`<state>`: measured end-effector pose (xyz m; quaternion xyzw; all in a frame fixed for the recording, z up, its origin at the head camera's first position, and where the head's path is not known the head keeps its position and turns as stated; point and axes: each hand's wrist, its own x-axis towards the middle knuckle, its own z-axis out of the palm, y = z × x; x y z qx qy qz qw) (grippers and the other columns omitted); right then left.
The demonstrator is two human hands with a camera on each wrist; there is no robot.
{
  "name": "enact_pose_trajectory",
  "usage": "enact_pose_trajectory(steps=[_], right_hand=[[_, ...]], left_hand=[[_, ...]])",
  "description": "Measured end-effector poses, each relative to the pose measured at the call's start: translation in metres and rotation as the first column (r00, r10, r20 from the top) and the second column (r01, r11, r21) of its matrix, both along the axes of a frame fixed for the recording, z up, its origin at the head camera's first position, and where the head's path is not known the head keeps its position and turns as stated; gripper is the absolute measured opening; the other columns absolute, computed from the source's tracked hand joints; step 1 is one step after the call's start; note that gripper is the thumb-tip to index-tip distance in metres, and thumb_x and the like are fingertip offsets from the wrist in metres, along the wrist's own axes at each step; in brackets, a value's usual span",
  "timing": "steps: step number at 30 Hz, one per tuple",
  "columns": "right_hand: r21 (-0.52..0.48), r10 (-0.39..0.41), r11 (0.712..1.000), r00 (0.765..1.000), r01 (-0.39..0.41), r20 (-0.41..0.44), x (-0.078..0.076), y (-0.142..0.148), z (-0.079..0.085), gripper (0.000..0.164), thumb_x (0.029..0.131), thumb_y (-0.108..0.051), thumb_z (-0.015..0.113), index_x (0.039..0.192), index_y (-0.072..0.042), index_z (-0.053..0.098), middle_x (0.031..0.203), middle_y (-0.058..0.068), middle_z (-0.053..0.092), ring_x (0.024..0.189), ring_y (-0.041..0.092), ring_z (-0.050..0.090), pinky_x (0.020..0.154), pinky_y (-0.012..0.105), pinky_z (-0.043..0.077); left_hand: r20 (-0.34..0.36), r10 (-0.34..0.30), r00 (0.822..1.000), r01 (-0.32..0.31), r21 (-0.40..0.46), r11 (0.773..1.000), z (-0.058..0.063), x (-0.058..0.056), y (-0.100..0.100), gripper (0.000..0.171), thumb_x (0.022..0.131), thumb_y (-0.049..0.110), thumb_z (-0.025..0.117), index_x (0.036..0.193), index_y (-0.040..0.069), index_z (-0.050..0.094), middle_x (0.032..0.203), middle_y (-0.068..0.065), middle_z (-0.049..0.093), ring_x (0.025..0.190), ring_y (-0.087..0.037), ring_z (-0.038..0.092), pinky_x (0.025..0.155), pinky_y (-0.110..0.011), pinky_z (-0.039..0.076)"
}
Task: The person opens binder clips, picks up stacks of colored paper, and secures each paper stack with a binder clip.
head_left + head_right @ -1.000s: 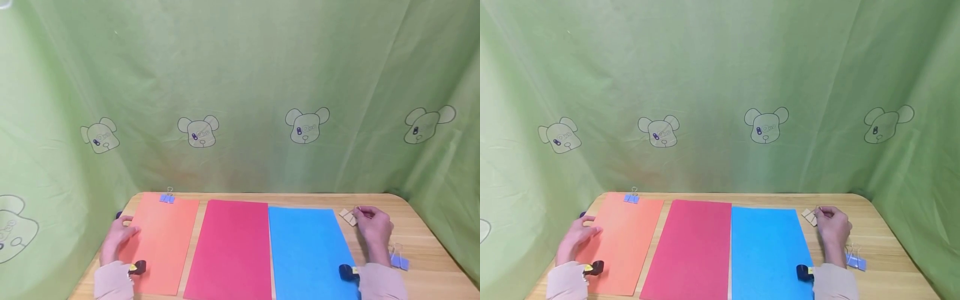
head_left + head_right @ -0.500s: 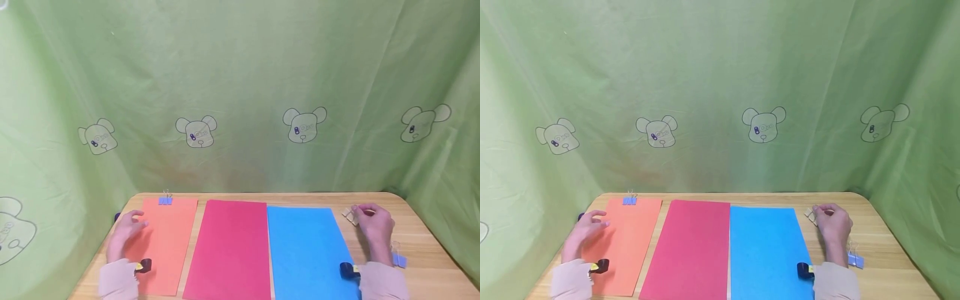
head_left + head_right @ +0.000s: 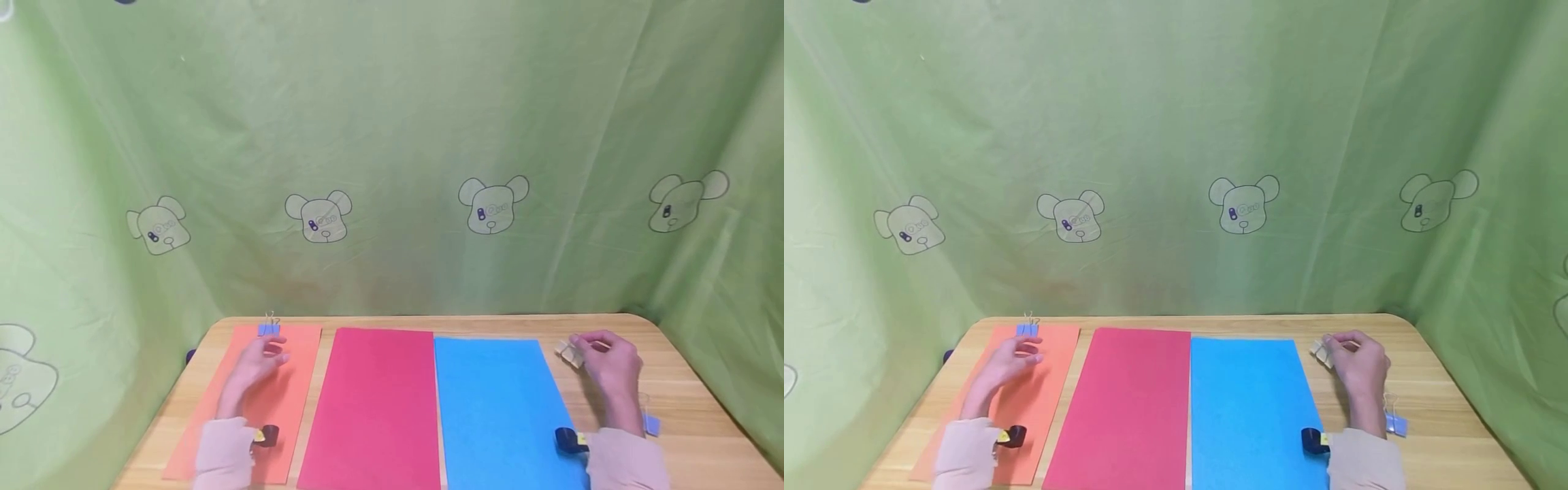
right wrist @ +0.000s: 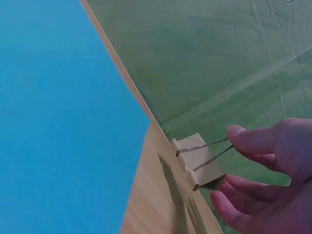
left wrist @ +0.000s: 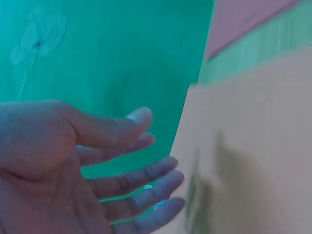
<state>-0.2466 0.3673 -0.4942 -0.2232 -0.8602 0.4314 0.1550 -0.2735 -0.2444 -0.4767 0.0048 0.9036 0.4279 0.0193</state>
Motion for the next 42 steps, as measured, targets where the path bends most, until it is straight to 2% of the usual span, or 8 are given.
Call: enact_pose_trajectory(steps=[10,15,18,20,24,32,38,42], right_hand=[[-0.049,0.089,0.995,0.996,-0.089,0.008,0.004,-0.004,0.004,0.043,0.098,-0.028,0.072,0.126,0.003,0.066,0.127,0.027,0.063,0.106,0.03,0.063,0.065,0.012,0.048],[-0.06,0.169,0.984,0.985,-0.168,0.022,0.006,-0.008,0.007,0.043,0.099,-0.022,0.068,0.134,0.004,0.061,0.137,0.03,0.056,0.122,0.044,0.053,0.092,0.039,0.052],[-0.063,0.204,0.977,0.978,-0.202,0.035,0.006,-0.009,0.009,0.043,0.1,-0.018,0.067,0.136,0.004,0.059,0.143,0.033,0.05,0.13,0.05,0.046,0.103,0.063,0.043],[-0.055,0.224,0.974,0.974,-0.221,0.042,0.005,-0.009,0.01,0.042,0.1,-0.016,0.067,0.136,0.004,0.058,0.144,0.034,0.047,0.133,0.052,0.043,0.105,0.066,0.039],[-0.036,0.252,0.967,0.966,-0.251,0.054,0.005,-0.009,0.011,0.042,0.1,-0.016,0.067,0.135,0.004,0.058,0.144,0.036,0.046,0.133,0.054,0.042,0.106,0.068,0.037],[-0.025,0.273,0.962,0.96,-0.272,0.063,0.006,-0.008,0.009,0.04,0.1,-0.014,0.065,0.135,0.004,0.058,0.144,0.037,0.045,0.134,0.056,0.041,0.105,0.069,0.037],[-0.005,0.285,0.958,0.957,-0.285,0.049,0.006,-0.007,0.006,0.038,0.099,-0.013,0.066,0.132,0.005,0.059,0.142,0.038,0.047,0.131,0.056,0.043,0.104,0.07,0.037],[0.005,0.295,0.955,0.955,-0.295,0.042,0.005,-0.009,0.006,0.037,0.097,-0.011,0.067,0.13,0.005,0.061,0.141,0.037,0.048,0.13,0.056,0.044,0.103,0.07,0.037]], left_hand=[[0.005,-0.127,0.992,0.127,0.08,0.989,-0.017,-0.005,0.065,0.047,0.091,-0.002,0.072,0.135,-0.007,0.057,0.12,-0.025,0.065,0.113,-0.042,0.063,0.094,-0.052,0.054],[-0.006,-0.157,0.988,0.156,-0.029,0.987,-0.019,-0.003,0.088,0.057,0.09,0.005,0.076,0.141,-0.007,0.053,0.131,-0.028,0.06,0.121,-0.045,0.058,0.103,-0.056,0.047],[-0.015,-0.141,0.99,0.139,-0.101,0.985,-0.018,0.001,0.097,0.062,0.09,0.009,0.078,0.143,-0.009,0.05,0.137,-0.029,0.056,0.126,-0.046,0.054,0.106,-0.058,0.044],[-0.022,-0.12,0.993,0.116,-0.14,0.983,-0.018,0.003,0.1,0.065,0.09,0.012,0.079,0.143,-0.009,0.05,0.137,-0.029,0.055,0.127,-0.046,0.052,0.108,-0.058,0.042],[-0.039,-0.069,0.997,0.058,-0.24,0.969,-0.019,0.006,0.107,0.069,0.086,0.021,0.084,0.14,-0.008,0.053,0.127,-0.028,0.056,0.119,-0.044,0.053,0.102,-0.058,0.045],[-0.031,-0.002,1.0,-0.012,-0.455,0.891,-0.02,0.011,0.127,0.099,0.069,0.043,0.095,0.141,-0.008,0.051,0.098,-0.021,0.047,0.094,-0.037,0.047,0.074,-0.048,0.048],[-0.002,0.045,0.999,-0.04,-0.529,0.848,-0.016,0.019,0.134,0.09,0.069,0.041,0.095,0.128,-0.013,0.055,0.1,-0.027,0.049,0.096,-0.04,0.051,0.077,-0.053,0.051],[0.0,0.06,0.998,-0.051,-0.527,0.848,-0.013,0.02,0.135,0.09,0.068,0.039,0.096,0.127,-0.014,0.054,0.102,-0.031,0.051,0.099,-0.044,0.054,0.079,-0.055,0.052]])
